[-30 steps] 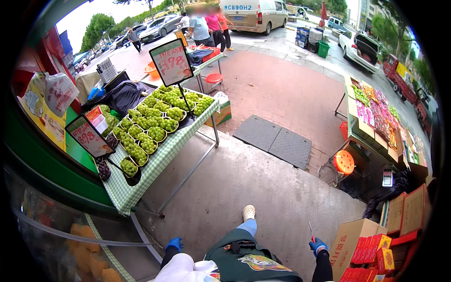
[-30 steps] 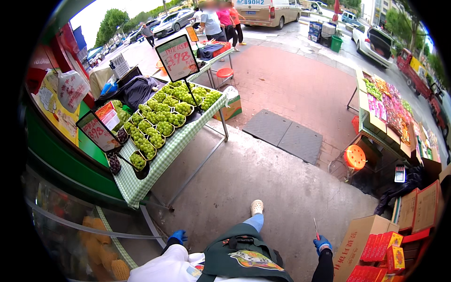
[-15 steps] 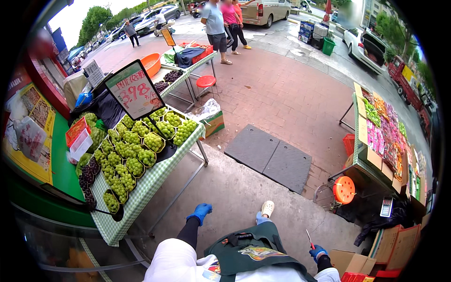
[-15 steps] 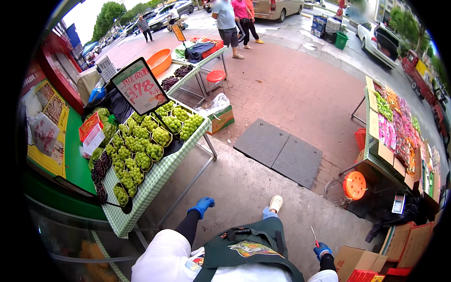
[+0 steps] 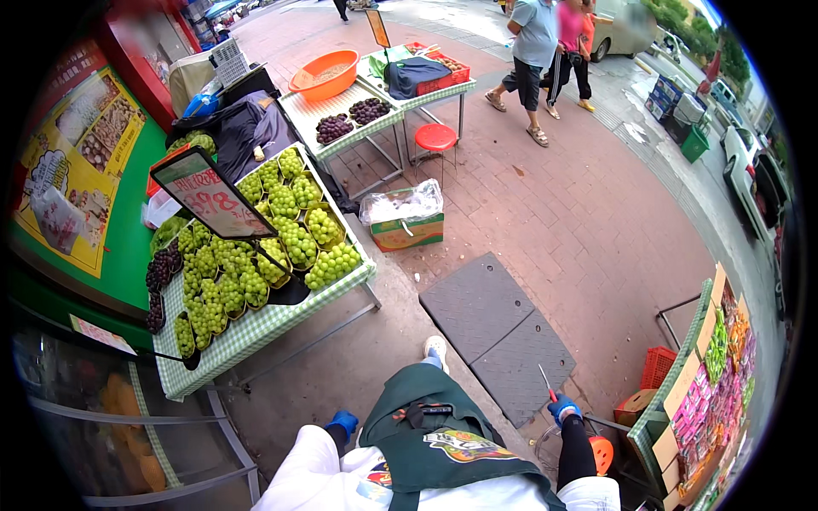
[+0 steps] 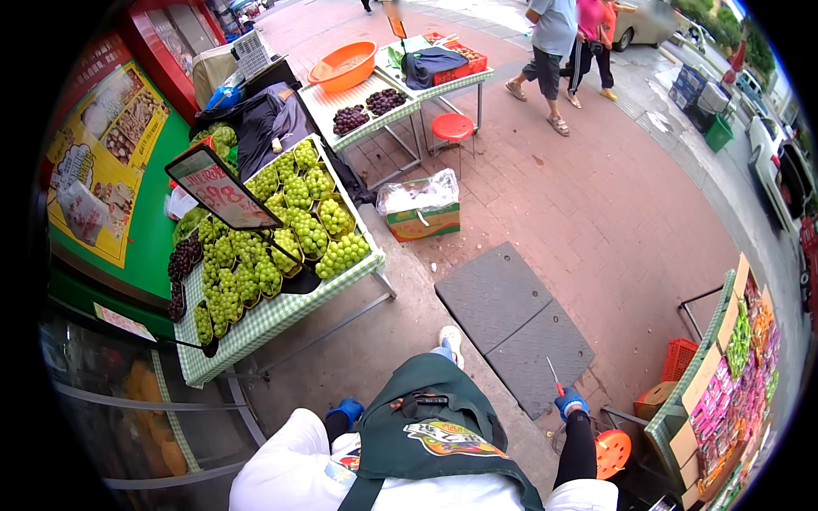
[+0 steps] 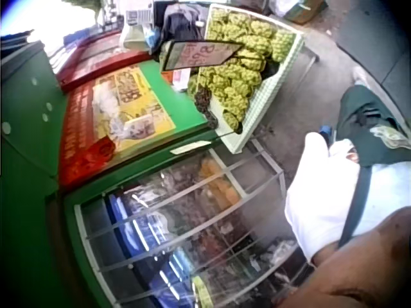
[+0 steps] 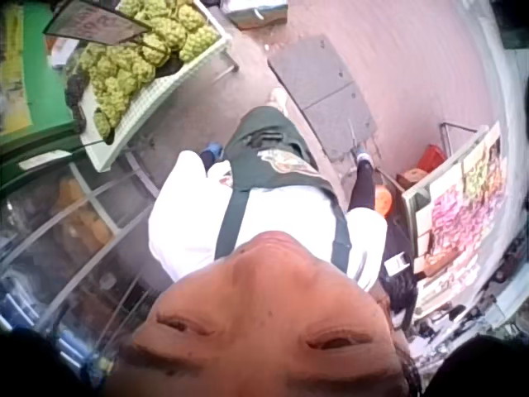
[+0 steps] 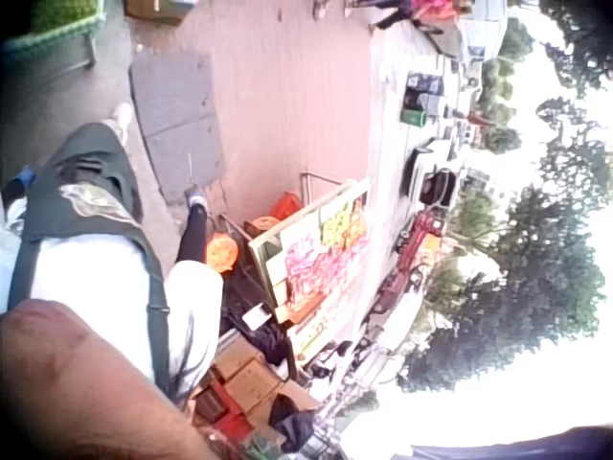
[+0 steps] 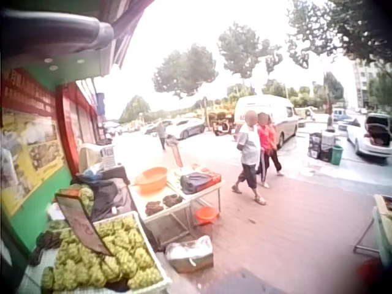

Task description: The person uses shears to trim stems and remove loose grapes from bunches of purple grapes. They place the trimmed grapes into gold-colored trays on a table covered with a checkered cloth.

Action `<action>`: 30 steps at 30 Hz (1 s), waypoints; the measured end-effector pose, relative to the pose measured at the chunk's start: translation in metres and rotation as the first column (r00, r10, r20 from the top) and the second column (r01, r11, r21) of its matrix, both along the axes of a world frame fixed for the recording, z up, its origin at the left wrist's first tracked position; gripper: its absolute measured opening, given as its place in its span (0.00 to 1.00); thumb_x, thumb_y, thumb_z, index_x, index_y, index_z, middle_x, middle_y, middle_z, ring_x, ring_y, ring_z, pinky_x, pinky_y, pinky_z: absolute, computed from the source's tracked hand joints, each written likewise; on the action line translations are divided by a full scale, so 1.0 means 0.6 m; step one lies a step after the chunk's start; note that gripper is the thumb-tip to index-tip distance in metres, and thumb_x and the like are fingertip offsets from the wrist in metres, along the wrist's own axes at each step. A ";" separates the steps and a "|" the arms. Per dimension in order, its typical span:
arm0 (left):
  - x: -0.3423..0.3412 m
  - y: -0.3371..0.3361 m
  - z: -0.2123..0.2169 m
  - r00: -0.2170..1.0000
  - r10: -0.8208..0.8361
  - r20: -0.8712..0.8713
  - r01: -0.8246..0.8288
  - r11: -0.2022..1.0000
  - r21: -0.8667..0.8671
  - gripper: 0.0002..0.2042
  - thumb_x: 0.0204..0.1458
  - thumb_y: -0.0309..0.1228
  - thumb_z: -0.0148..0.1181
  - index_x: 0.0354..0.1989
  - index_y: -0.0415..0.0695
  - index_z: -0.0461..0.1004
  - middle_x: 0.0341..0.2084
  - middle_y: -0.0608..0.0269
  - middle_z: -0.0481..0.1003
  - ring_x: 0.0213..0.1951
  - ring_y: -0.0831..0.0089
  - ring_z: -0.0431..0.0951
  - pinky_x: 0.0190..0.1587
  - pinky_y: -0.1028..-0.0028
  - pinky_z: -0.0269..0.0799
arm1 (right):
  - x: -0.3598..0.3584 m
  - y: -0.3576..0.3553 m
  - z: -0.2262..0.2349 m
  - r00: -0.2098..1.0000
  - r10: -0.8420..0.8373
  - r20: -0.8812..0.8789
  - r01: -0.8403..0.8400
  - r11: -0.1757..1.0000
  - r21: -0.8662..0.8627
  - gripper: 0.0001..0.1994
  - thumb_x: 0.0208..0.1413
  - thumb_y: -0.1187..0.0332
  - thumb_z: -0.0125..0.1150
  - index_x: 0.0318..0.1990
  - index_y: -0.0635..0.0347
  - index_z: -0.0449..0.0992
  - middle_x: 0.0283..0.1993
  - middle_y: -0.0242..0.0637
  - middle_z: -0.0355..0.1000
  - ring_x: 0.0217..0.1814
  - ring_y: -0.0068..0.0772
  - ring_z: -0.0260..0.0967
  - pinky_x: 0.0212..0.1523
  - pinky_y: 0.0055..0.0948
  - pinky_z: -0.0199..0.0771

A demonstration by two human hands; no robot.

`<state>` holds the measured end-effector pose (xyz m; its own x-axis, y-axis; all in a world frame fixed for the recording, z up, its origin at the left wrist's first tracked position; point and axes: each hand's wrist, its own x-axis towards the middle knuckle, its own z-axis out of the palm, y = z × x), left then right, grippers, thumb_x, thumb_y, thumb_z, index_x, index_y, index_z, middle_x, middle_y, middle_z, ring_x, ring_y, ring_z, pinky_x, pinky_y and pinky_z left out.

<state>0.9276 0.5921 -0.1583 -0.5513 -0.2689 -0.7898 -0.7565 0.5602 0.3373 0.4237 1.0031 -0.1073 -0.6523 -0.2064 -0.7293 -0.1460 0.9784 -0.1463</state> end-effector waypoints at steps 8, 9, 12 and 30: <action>-0.327 -0.183 -0.073 0.554 0.831 0.039 -0.826 0.544 0.149 0.09 0.44 0.26 0.53 0.33 0.37 0.74 0.23 0.54 0.74 0.23 0.65 0.74 0.29 0.68 0.70 | -0.317 -0.389 0.040 0.995 -0.091 -0.042 0.062 0.889 -0.454 0.20 0.45 0.68 0.53 0.50 0.56 0.70 0.43 0.47 0.73 0.45 0.42 0.71 0.46 0.33 0.68; -0.405 -0.218 -0.053 0.554 0.833 -0.006 -0.818 0.545 0.183 0.11 0.44 0.26 0.53 0.37 0.36 0.73 0.23 0.54 0.74 0.24 0.65 0.74 0.29 0.69 0.70 | -0.337 -0.402 0.043 0.998 -0.065 0.015 0.065 0.913 -0.403 0.21 0.45 0.68 0.54 0.50 0.55 0.70 0.43 0.47 0.73 0.45 0.42 0.71 0.46 0.32 0.68; -0.581 -0.317 -0.025 0.571 0.780 -0.254 -0.777 0.614 0.139 0.18 0.42 0.26 0.53 0.46 0.43 0.71 0.31 0.52 0.76 0.35 0.63 0.76 0.41 0.68 0.71 | -0.408 -0.421 0.015 0.954 0.290 -0.074 -0.300 0.927 -0.224 0.22 0.43 0.69 0.56 0.50 0.58 0.70 0.37 0.43 0.73 0.38 0.35 0.71 0.42 0.30 0.69; -0.617 -0.290 -0.069 0.013 0.989 0.146 -0.999 0.009 0.031 0.11 0.45 0.26 0.54 0.36 0.34 0.73 0.24 0.53 0.75 0.24 0.64 0.76 0.27 0.67 0.73 | -0.865 -0.723 -0.086 0.977 0.020 0.212 -0.008 0.998 -0.057 0.17 0.44 0.72 0.54 0.46 0.59 0.68 0.29 0.40 0.70 0.28 0.36 0.73 0.20 0.34 0.67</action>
